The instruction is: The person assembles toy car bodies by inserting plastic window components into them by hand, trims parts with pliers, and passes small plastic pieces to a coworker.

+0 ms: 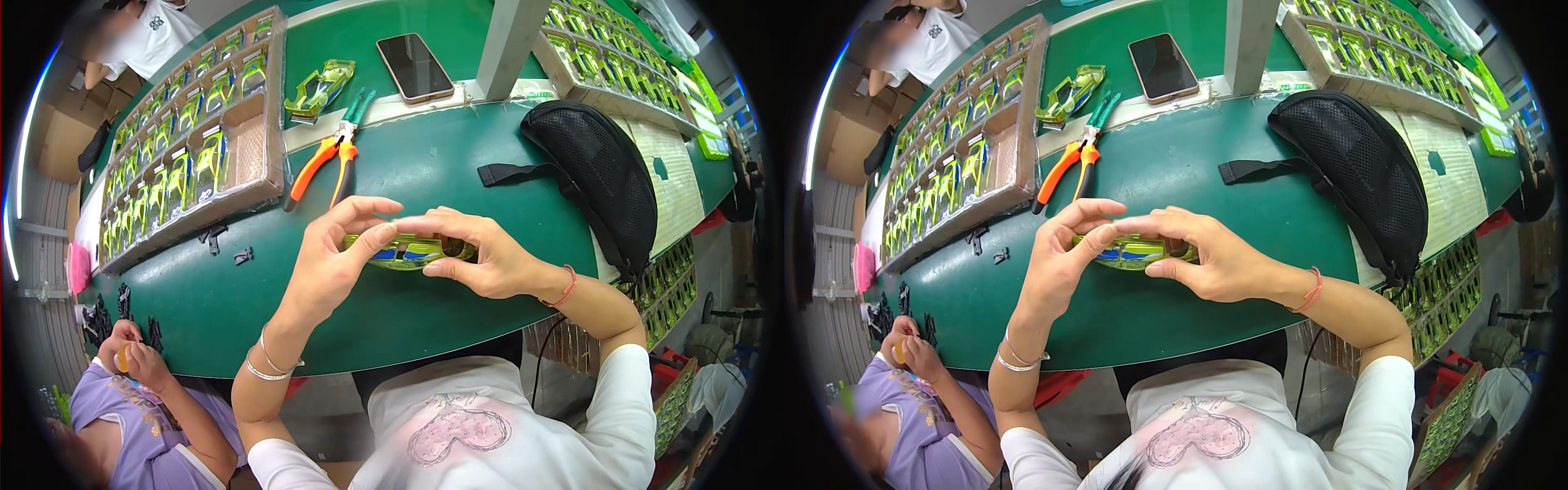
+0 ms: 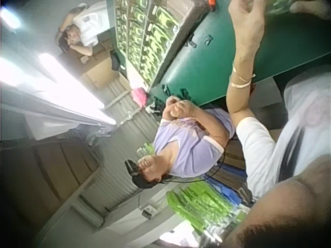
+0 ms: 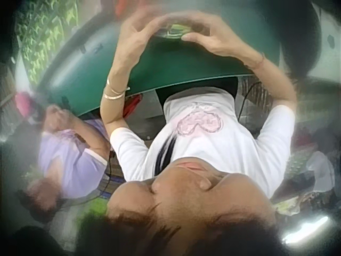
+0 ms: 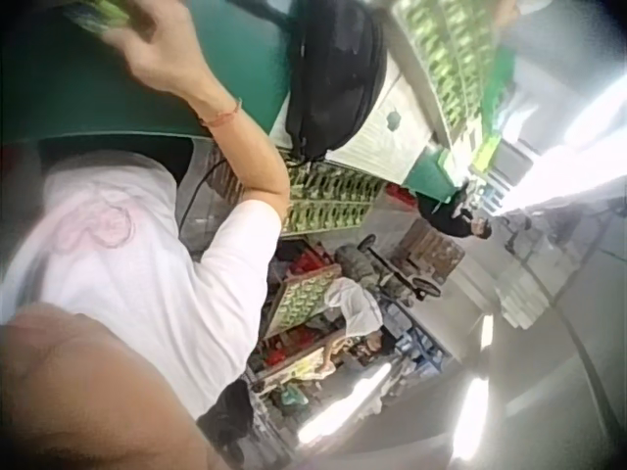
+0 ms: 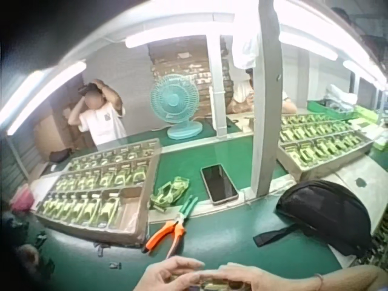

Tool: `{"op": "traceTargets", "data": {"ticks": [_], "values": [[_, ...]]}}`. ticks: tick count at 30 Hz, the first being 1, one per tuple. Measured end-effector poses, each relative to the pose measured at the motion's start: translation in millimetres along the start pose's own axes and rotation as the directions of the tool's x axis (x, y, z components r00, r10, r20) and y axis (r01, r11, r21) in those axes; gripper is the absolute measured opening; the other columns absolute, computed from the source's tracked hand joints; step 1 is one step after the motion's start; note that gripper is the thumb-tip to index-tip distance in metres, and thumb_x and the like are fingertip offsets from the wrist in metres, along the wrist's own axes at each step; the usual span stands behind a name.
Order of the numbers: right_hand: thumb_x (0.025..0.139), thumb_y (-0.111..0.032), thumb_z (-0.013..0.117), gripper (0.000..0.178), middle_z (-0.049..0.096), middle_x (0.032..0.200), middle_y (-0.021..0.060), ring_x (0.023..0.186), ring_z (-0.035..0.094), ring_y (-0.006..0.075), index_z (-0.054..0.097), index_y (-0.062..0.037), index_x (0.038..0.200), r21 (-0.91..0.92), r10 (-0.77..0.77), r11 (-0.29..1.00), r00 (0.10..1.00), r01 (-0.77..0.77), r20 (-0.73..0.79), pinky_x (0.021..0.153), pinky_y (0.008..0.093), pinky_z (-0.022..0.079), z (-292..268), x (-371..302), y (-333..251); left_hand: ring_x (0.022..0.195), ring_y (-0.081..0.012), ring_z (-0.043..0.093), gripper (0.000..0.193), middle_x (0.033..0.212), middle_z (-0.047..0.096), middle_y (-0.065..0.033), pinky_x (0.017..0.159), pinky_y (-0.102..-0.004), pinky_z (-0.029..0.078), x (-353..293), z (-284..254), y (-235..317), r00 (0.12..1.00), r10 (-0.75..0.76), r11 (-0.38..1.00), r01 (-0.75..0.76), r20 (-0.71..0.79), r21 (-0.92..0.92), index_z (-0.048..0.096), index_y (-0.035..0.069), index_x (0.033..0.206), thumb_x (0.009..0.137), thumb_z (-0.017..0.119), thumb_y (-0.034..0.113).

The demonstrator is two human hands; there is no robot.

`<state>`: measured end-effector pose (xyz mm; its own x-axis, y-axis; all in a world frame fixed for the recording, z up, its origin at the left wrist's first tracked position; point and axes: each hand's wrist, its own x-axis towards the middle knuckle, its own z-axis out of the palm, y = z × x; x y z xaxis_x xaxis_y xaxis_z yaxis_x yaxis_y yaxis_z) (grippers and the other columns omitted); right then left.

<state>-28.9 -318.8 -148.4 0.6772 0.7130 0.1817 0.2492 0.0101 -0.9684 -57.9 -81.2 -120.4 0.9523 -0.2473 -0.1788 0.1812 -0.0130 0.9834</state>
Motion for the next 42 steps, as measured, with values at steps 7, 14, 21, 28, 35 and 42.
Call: {"op": "traceTargets", "data": {"ticks": [7, 14, 21, 28, 35, 42], "values": [[0.087, 0.005, 0.075, 0.052, 0.064, 0.108, 0.0042, 0.100, 0.060, 0.0134, 0.062, -0.0082, 0.136, -0.002, -0.087, 0.996, 0.995, 0.087, 0.057, 0.093, 0.0302, 0.050, -17, 8, 7, 0.108, -0.0133, 0.069, 0.038, 0.116, 0.074, -0.0114, 0.099, -0.0286, 0.054, 5, -13, 4, 0.959, -0.114, 0.977, 0.156, 0.260, -0.146, 0.060, -0.002, 0.134, 0.101, 0.070, 0.014], [0.093, -0.003, 0.073, 0.030, 0.066, 0.107, 0.0030, 0.098, 0.064, 0.0135, 0.062, -0.0032, 0.121, -0.038, 0.028, 0.999, 0.973, -0.020, 0.231, 0.091, 0.0284, 0.051, -30, 13, 1, 0.101, -0.0148, 0.070, 0.029, 0.115, 0.075, -0.0090, 0.091, -0.0306, 0.055, 5, -16, 11, 0.999, -0.036, 0.966, 0.027, 0.030, 0.257, 0.069, -0.001, 0.122, 0.097, 0.074, 0.015], [0.100, -0.015, 0.071, 0.023, 0.065, 0.106, -0.0006, 0.096, 0.061, 0.0070, 0.063, -0.0038, 0.119, 0.700, 0.205, 0.714, 0.963, -0.022, -0.178, 0.088, 0.0241, 0.049, -43, 3, -17, 0.107, -0.0373, 0.063, 0.063, 0.117, 0.066, -0.0163, 0.090, -0.0467, 0.053, 25, -30, 4, 0.892, 0.444, 0.056, 0.066, -0.084, 0.996, 0.058, -0.001, 0.131, 0.080, 0.086, 0.025], [0.103, -0.009, 0.066, 0.021, 0.067, 0.108, 0.0023, 0.097, 0.060, 0.0065, 0.065, 0.0006, 0.122, 0.238, -0.161, 0.818, 0.606, 0.523, -0.779, 0.088, 0.0213, 0.049, -116, -12, -71, 0.112, -0.0413, 0.057, 0.068, 0.119, 0.058, -0.0229, 0.094, -0.0506, 0.049, 45, -11, 7, 0.920, 0.252, -0.017, 0.314, -0.299, 0.949, 0.051, -0.005, 0.137, 0.075, 0.072, 0.014], [0.099, -0.008, 0.068, 0.030, 0.067, 0.112, 0.0027, 0.100, 0.062, 0.0068, 0.063, 0.0021, 0.126, 0.750, 0.081, 0.636, 0.950, 0.183, -0.301, 0.093, 0.0244, 0.051, -73, -7, -43, 0.106, -0.0403, 0.057, 0.052, 0.114, 0.059, -0.0211, 0.096, -0.0470, 0.047, 33, -28, -7, 0.887, 0.405, 0.313, 0.093, -0.221, 0.945, 0.056, -0.005, 0.127, 0.077, 0.068, 0.005], [0.095, -0.011, 0.071, 0.050, 0.063, 0.131, 0.0071, 0.117, 0.060, 0.0111, 0.055, 0.0050, 0.140, 0.585, 0.219, 0.805, 0.966, -0.098, -0.139, 0.107, 0.0290, 0.046, -45, -2, -27, 0.079, -0.0132, 0.061, 0.048, 0.094, 0.065, -0.0071, 0.071, -0.0248, 0.049, -65, -17, 31, 0.933, -0.345, 0.939, 0.344, -0.101, -0.027, 0.058, -0.008, 0.130, 0.084, 0.062, 0.003]]}}
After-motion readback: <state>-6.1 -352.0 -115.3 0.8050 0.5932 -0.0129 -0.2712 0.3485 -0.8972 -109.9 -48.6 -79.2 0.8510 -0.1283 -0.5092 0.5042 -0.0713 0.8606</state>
